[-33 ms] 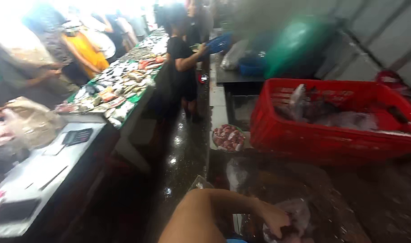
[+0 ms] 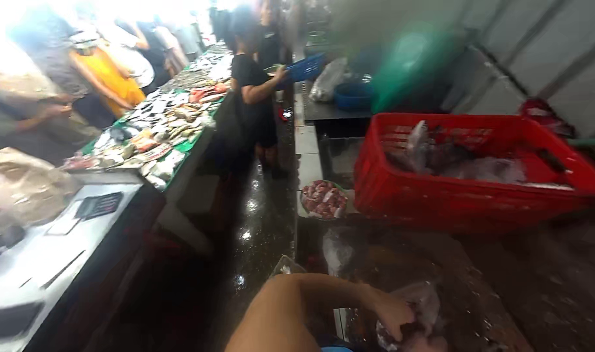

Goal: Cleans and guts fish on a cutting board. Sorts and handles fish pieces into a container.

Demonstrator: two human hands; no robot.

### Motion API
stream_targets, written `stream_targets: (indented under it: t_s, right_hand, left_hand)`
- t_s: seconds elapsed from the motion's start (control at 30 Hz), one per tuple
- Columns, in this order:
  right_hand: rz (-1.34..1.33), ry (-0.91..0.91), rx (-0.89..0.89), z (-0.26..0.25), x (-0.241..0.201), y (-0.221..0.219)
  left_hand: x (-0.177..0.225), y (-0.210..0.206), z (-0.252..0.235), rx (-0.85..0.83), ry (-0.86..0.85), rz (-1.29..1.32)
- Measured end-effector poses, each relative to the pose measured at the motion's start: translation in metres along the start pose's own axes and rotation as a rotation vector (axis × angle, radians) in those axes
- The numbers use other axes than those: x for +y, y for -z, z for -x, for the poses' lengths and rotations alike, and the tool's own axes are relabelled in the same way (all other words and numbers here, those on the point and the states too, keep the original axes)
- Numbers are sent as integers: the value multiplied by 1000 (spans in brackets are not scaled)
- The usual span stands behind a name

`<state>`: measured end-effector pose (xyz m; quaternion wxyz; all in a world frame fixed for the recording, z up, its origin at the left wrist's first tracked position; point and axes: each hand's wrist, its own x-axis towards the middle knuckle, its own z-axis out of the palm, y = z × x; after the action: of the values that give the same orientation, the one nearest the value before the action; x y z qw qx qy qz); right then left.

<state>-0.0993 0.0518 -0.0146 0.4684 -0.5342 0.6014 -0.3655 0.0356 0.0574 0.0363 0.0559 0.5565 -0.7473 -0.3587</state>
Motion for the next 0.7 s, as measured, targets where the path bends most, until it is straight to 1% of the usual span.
stream_targets:
  t_s: [0.03, 0.1, 0.23, 0.37, 0.57, 0.7]
  right_hand:
    - [-39, 35, 12, -1, 10, -3]
    - [-76, 27, 44, 2, 12, -6]
    - [-131, -37, 110, 10, 7, -8]
    - [-215, -92, 151, 6, 12, -5]
    - [-131, -98, 163, 2, 14, 3]
    - [-18, -102, 123, -2, 11, 6]
  left_hand:
    - [0, 3, -4, -50, 13, -21]
    - [5, 10, -7, -124, 32, -69]
    - [22, 16, -2, -175, 15, -134]
    - [24, -6, -7, -110, -12, -131]
    - [13, -32, -8, -70, -55, -154]
    - [-3, -48, -10, 6, -97, -157]
